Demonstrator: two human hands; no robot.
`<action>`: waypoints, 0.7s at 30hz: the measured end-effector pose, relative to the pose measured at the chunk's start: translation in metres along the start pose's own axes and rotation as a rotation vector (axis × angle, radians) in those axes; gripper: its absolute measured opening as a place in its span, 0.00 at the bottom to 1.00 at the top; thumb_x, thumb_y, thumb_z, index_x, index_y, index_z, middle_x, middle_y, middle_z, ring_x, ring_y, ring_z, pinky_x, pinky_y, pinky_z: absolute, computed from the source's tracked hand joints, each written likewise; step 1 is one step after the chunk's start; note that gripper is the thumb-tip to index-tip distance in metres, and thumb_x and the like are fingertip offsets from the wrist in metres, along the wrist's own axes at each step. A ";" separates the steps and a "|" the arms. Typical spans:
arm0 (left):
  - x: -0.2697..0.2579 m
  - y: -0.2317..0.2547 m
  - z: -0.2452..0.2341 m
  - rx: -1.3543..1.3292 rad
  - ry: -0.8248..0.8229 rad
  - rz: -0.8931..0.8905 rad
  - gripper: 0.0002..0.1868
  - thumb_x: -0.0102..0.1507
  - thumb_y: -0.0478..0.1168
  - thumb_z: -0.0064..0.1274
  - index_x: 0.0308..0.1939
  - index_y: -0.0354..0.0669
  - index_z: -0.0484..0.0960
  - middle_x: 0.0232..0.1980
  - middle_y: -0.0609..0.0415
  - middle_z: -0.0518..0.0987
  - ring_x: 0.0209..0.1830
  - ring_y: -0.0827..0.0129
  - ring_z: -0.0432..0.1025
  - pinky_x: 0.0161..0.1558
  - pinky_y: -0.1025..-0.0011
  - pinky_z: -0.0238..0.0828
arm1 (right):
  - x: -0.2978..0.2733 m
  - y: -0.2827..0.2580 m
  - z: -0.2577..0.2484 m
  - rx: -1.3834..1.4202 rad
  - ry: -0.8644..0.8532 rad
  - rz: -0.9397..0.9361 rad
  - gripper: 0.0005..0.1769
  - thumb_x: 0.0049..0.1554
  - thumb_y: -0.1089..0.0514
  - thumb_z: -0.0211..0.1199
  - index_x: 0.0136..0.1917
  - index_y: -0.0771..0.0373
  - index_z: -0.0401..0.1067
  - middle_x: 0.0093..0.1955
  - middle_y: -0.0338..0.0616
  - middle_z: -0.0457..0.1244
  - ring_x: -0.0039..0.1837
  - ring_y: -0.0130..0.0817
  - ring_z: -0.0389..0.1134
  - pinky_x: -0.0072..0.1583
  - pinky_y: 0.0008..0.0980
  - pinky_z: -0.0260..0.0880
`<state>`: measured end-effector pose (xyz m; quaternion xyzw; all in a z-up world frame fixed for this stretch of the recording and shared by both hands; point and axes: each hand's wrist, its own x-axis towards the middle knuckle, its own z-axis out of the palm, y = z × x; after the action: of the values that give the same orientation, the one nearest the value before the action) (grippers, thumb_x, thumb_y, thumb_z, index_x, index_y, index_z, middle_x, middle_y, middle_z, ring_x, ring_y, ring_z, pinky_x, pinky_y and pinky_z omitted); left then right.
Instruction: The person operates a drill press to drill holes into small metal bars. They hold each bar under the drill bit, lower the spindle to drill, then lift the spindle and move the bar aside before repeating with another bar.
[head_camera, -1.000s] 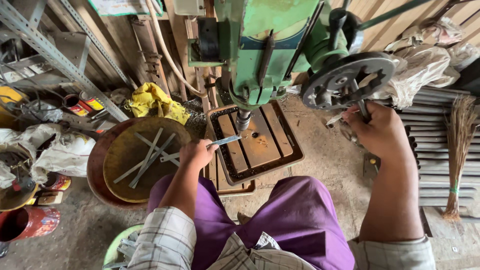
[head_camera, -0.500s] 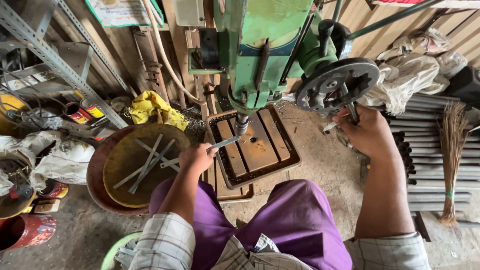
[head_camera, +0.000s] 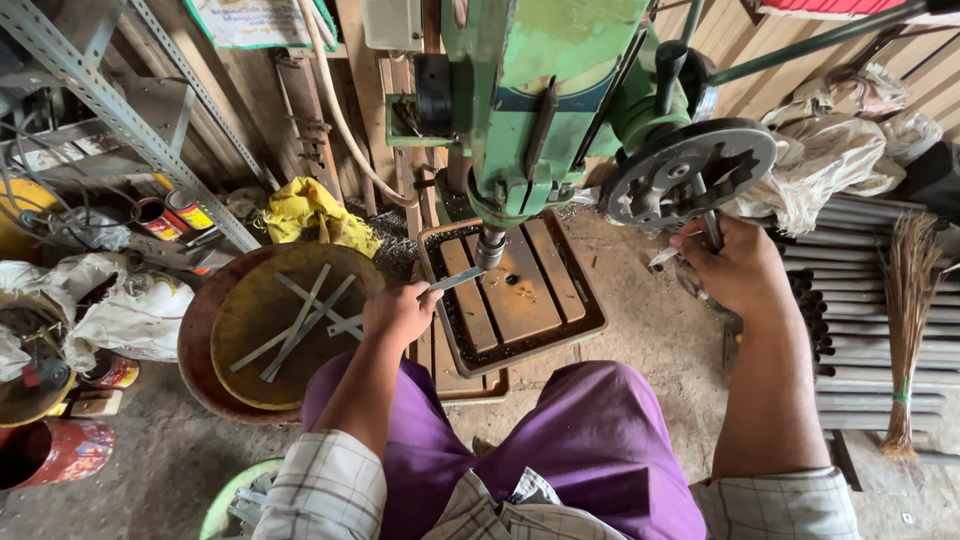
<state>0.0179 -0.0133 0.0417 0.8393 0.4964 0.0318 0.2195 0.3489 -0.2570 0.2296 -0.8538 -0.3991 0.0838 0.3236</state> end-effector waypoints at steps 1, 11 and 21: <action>0.001 0.001 0.002 0.020 -0.049 -0.011 0.20 0.68 0.63 0.44 0.52 0.64 0.85 0.41 0.52 0.86 0.43 0.57 0.81 0.46 0.58 0.77 | 0.001 -0.001 0.000 0.008 -0.006 0.021 0.07 0.59 0.56 0.69 0.48 0.61 0.79 0.30 0.40 0.63 0.31 0.27 0.59 0.36 0.34 0.60; 0.015 -0.011 0.017 0.111 -0.189 -0.026 0.15 0.70 0.56 0.46 0.48 0.58 0.84 0.41 0.55 0.86 0.43 0.60 0.82 0.50 0.61 0.74 | 0.003 0.002 0.003 0.061 0.010 -0.059 0.08 0.58 0.57 0.69 0.48 0.64 0.78 0.34 0.37 0.67 0.34 0.23 0.60 0.37 0.31 0.61; -0.019 -0.144 0.006 -0.090 0.117 -0.151 0.13 0.65 0.51 0.55 0.51 0.57 0.84 0.47 0.46 0.84 0.50 0.48 0.78 0.54 0.52 0.73 | 0.017 0.051 0.014 -0.006 0.012 -0.108 0.05 0.63 0.59 0.67 0.52 0.61 0.78 0.35 0.41 0.66 0.36 0.31 0.64 0.39 0.33 0.63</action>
<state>-0.1083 0.0276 -0.0178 0.7854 0.5684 0.0862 0.2293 0.3867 -0.2619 0.1894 -0.8324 -0.4431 0.0599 0.3273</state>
